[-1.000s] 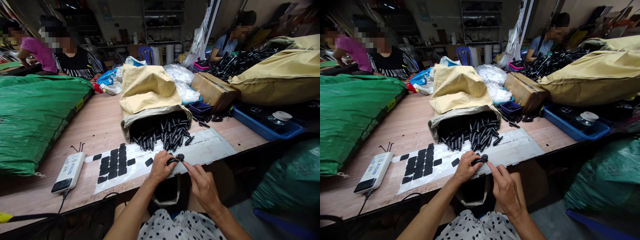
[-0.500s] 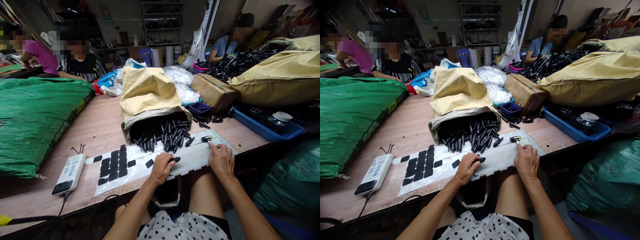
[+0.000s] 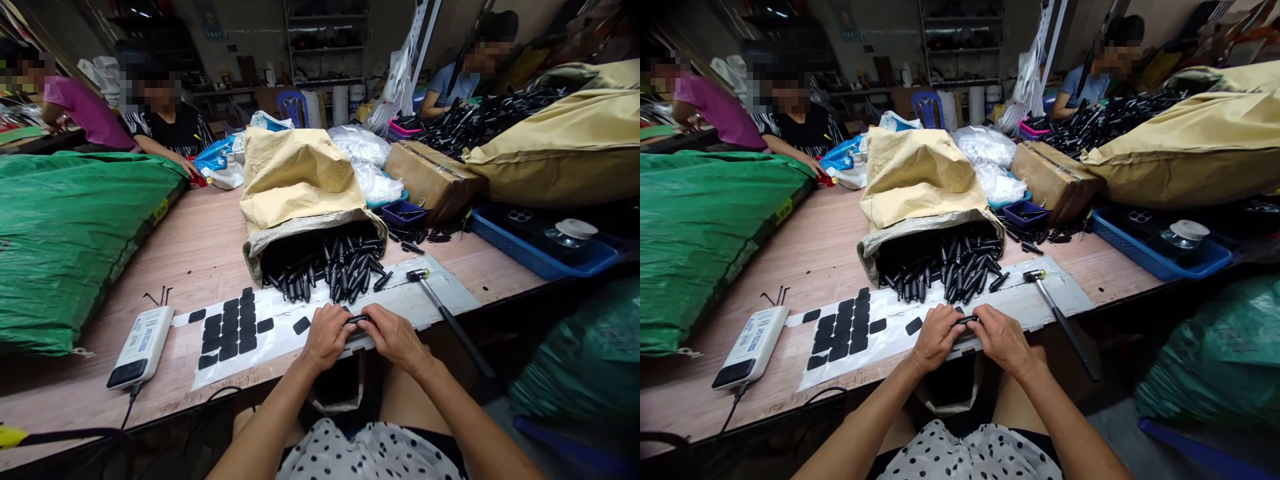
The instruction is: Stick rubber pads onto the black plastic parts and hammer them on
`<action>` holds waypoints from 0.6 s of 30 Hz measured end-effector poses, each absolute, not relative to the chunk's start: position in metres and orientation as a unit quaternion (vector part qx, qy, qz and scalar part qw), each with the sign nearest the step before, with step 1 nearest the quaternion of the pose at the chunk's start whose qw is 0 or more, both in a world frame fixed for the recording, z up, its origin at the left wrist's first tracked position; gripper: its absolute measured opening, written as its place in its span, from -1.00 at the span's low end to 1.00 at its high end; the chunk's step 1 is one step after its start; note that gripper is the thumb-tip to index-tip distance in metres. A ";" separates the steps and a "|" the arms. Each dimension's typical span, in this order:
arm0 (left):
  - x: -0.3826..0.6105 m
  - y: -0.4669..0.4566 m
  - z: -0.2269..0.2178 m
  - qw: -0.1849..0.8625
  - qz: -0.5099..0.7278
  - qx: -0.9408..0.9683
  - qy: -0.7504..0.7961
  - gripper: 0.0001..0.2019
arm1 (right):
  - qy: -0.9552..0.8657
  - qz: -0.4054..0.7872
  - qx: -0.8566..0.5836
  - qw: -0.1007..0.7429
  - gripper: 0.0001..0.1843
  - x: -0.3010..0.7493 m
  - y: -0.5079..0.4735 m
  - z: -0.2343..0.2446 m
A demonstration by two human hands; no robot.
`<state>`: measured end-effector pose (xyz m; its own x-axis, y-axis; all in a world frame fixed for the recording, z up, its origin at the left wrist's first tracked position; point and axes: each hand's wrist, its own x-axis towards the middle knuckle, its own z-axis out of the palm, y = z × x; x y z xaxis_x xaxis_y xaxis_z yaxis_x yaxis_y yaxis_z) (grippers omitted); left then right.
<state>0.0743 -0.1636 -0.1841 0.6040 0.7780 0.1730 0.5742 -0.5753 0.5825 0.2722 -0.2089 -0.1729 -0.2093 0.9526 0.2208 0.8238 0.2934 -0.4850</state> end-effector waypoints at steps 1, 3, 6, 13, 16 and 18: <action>0.075 -0.163 -0.185 0.236 0.206 0.863 0.396 -0.78 | -0.769 0.130 -0.579 0.235 -0.84 0.272 -0.208 -0.172; 0.075 -0.163 -0.186 0.229 0.205 0.862 0.403 -0.80 | -0.778 0.121 -0.577 0.216 -0.83 0.270 -0.206 -0.171; 0.075 -0.163 -0.188 0.227 0.216 0.856 0.410 -0.84 | -0.786 0.098 -0.574 0.205 -0.82 0.267 -0.204 -0.174; 0.075 -0.165 -0.191 0.216 0.225 0.847 0.430 -0.88 | -0.793 0.072 -0.536 0.280 -0.76 0.257 -0.199 -0.192; 0.075 -0.166 -0.188 0.209 0.223 0.840 0.449 -0.88 | -0.792 0.084 -0.515 0.318 -0.75 0.256 -0.195 -0.192; 0.075 -0.166 -0.184 0.218 0.217 0.841 0.446 -0.88 | -0.785 0.131 -0.499 0.342 -0.77 0.259 -0.194 -0.190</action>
